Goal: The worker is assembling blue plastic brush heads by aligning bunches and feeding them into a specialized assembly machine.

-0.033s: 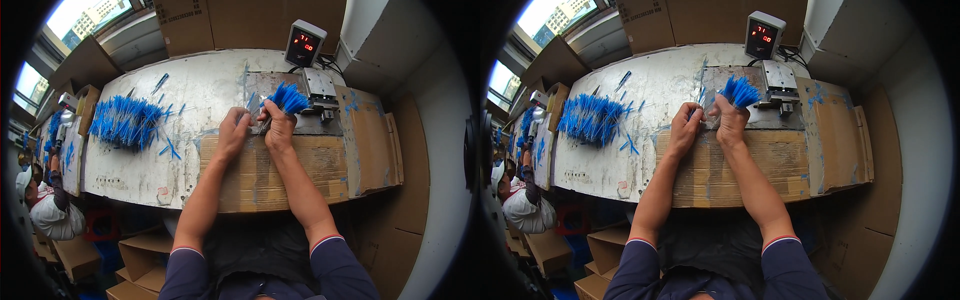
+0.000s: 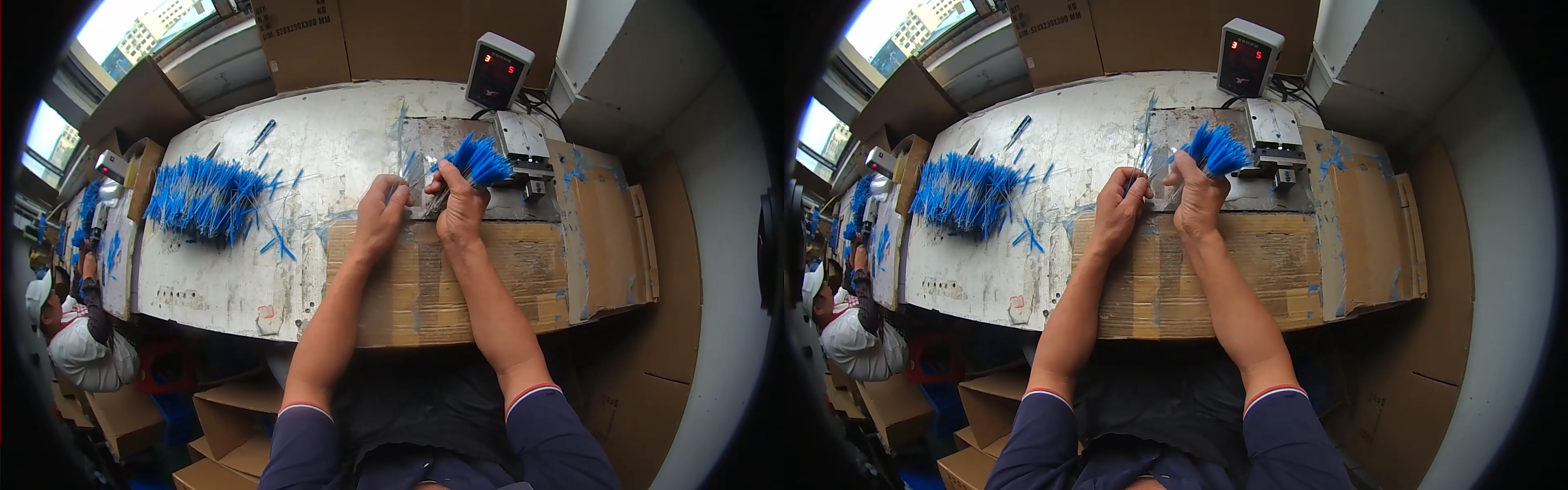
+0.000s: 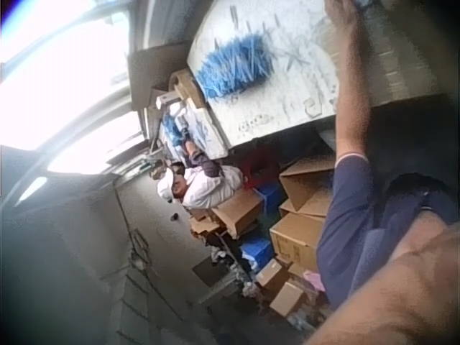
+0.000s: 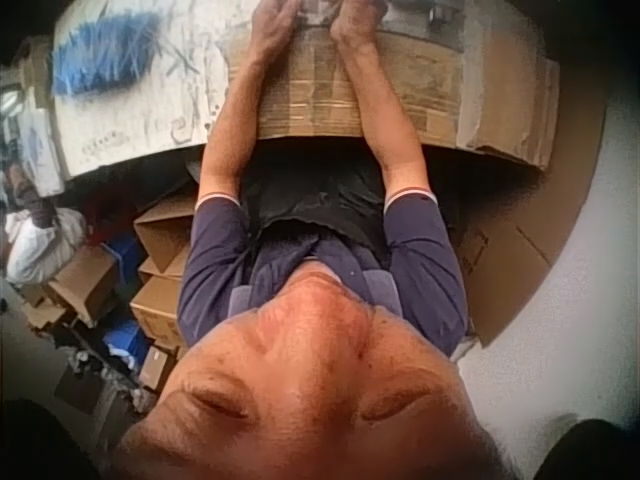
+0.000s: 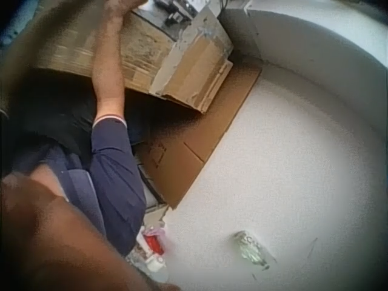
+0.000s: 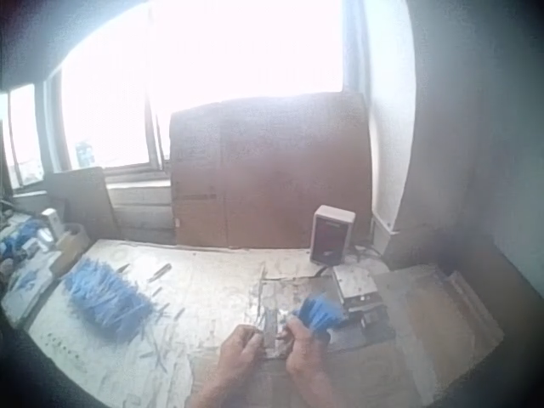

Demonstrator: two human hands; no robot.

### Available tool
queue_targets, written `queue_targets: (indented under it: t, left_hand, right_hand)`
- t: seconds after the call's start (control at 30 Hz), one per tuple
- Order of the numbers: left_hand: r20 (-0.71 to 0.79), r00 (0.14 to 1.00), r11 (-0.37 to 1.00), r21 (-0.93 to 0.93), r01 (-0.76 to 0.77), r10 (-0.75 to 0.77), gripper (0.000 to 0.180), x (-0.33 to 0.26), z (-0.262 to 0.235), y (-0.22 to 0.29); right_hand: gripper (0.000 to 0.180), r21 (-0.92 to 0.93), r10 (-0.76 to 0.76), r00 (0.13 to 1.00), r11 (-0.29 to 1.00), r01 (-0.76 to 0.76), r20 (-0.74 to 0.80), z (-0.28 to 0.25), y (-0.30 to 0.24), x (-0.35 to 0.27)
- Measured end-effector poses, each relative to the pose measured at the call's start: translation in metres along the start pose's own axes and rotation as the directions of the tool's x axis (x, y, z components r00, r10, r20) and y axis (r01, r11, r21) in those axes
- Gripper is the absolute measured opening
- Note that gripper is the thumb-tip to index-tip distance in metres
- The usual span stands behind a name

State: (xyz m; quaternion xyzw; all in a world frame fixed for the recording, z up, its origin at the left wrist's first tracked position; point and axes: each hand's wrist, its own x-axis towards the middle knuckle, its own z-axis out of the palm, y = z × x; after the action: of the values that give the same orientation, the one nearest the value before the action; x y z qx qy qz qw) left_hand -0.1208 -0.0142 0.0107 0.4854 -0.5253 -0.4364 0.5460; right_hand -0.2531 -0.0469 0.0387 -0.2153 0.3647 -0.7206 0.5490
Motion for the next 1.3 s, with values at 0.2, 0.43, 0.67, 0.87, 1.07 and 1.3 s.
queue_targets:
  t: [0.2, 0.43, 0.67, 0.87, 1.07, 1.3]
  left_hand:
    - [-0.006, 0.996, 0.993, -0.080, 0.088, -0.089, 0.012, 0.000, -0.007, 0.006]
    - [-0.110, 0.993, 0.997, -0.071, 0.035, -0.042, 0.019, 0.000, -0.005, 0.007]
    - [-0.066, 0.987, 0.983, 0.116, -0.141, 0.150, 0.029, -0.001, 0.001, -0.002]
    - [0.021, 1.000, 0.999, 0.049, -0.003, 0.002, 0.032, -0.006, 0.001, 0.016]
    - [0.067, 0.997, 0.998, -0.045, 0.033, -0.030, 0.034, -0.005, -0.003, 0.017]
    - [0.096, 0.994, 0.990, -0.124, 0.061, -0.050, 0.035, -0.003, -0.004, 0.016]
  right_hand:
    - [0.006, 0.115, -0.141, 0.980, 0.981, 0.157, -0.140, 0.006, -0.041, 0.007]
    - [0.010, -0.053, -0.066, 0.981, 0.996, 0.076, 0.182, 0.009, -0.017, -0.010]
    - [0.011, -0.155, 0.038, 0.986, 0.988, -0.013, 0.160, 0.010, -0.004, -0.019]
    - [0.011, -0.128, 0.141, 0.980, 0.984, -0.123, 0.143, -0.001, -0.004, -0.009]
    - [0.008, -0.105, 0.116, 0.968, 0.990, -0.094, 0.222, 0.004, -0.008, -0.010]
    - [0.008, -0.130, 0.097, 0.964, 0.989, -0.066, 0.246, 0.002, -0.007, -0.008]
